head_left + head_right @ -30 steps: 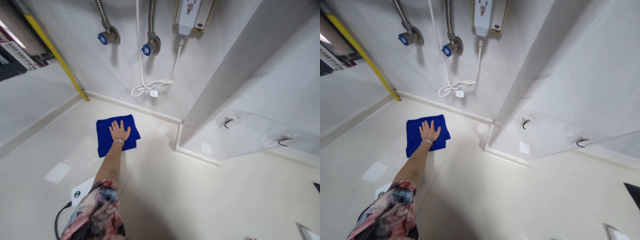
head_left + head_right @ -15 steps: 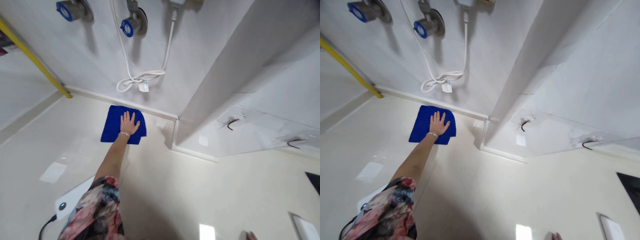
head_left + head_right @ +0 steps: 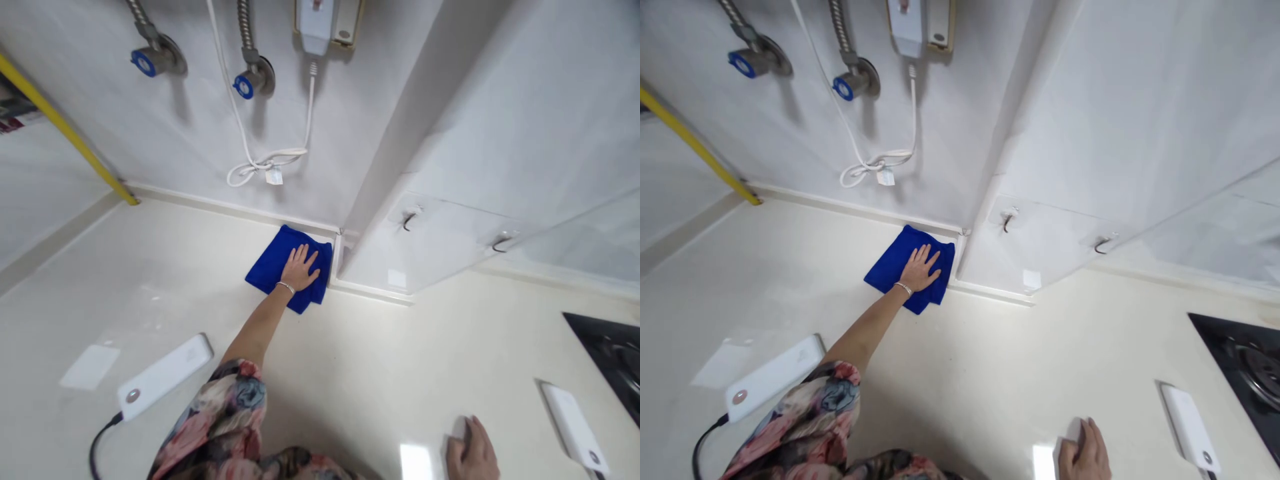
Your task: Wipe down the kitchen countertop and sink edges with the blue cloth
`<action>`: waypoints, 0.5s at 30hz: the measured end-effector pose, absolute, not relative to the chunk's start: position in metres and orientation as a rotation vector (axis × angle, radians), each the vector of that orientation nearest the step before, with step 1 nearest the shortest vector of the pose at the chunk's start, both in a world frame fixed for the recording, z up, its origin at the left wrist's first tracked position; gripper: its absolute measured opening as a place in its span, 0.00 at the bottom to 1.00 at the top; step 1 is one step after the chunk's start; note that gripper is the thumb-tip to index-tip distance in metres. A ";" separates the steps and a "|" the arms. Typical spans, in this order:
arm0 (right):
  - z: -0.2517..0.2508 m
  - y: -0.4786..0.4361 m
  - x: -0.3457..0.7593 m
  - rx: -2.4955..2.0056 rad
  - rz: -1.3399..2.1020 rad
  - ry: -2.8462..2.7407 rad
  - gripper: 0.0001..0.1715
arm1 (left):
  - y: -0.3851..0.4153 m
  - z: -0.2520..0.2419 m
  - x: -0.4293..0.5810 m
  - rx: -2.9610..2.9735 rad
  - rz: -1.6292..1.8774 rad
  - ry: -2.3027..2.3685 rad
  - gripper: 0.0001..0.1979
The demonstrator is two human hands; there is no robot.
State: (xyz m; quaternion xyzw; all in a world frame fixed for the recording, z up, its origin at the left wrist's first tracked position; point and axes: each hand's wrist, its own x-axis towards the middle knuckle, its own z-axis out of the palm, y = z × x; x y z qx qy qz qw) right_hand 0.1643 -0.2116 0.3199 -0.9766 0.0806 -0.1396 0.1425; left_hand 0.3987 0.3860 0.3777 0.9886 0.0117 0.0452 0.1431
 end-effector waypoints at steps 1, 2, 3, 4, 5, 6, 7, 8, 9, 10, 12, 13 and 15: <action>0.319 -0.211 0.165 -2.820 -0.428 0.192 0.41 | 0.381 0.378 0.396 2.853 0.131 0.021 0.36; 0.318 -0.210 0.165 -2.822 -0.449 0.152 0.41 | 0.376 0.377 0.392 2.857 0.132 0.012 0.35; 0.317 -0.210 0.165 -2.824 -0.463 0.124 0.40 | 0.372 0.377 0.389 2.862 0.130 0.006 0.35; 0.316 -0.210 0.165 -2.827 -0.472 0.111 0.40 | 0.368 0.376 0.385 2.869 0.126 0.002 0.35; 0.315 -0.210 0.165 -2.829 -0.478 0.108 0.39 | 0.365 0.376 0.381 2.875 0.122 0.000 0.35; 0.314 -0.210 0.166 -2.829 -0.490 0.108 0.38 | 0.361 0.376 0.377 2.881 0.119 -0.002 0.35; 0.314 -0.210 0.166 -2.830 -0.504 0.105 0.38 | 0.357 0.376 0.373 2.888 0.117 -0.001 0.35; 0.313 -0.210 0.167 -2.830 -0.524 0.100 0.37 | 0.353 0.376 0.369 2.894 0.115 0.003 0.35; 0.313 -0.209 0.167 -2.828 -0.544 0.087 0.37 | 0.349 0.375 0.365 2.900 0.114 0.007 0.35; 0.314 -0.208 0.168 -2.826 -0.566 0.071 0.36 | 0.346 0.375 0.361 2.905 0.110 0.012 0.35; 0.315 -0.205 0.169 -2.818 -0.609 0.042 0.36 | 0.338 0.375 0.352 2.919 0.100 0.024 0.35; 0.316 -0.203 0.169 -2.812 -0.625 0.033 0.35 | 0.334 0.375 0.347 2.926 0.098 0.032 0.36; 0.318 -0.200 0.169 -2.798 -0.647 0.023 0.35 | 0.324 0.375 0.337 2.941 0.100 0.058 0.36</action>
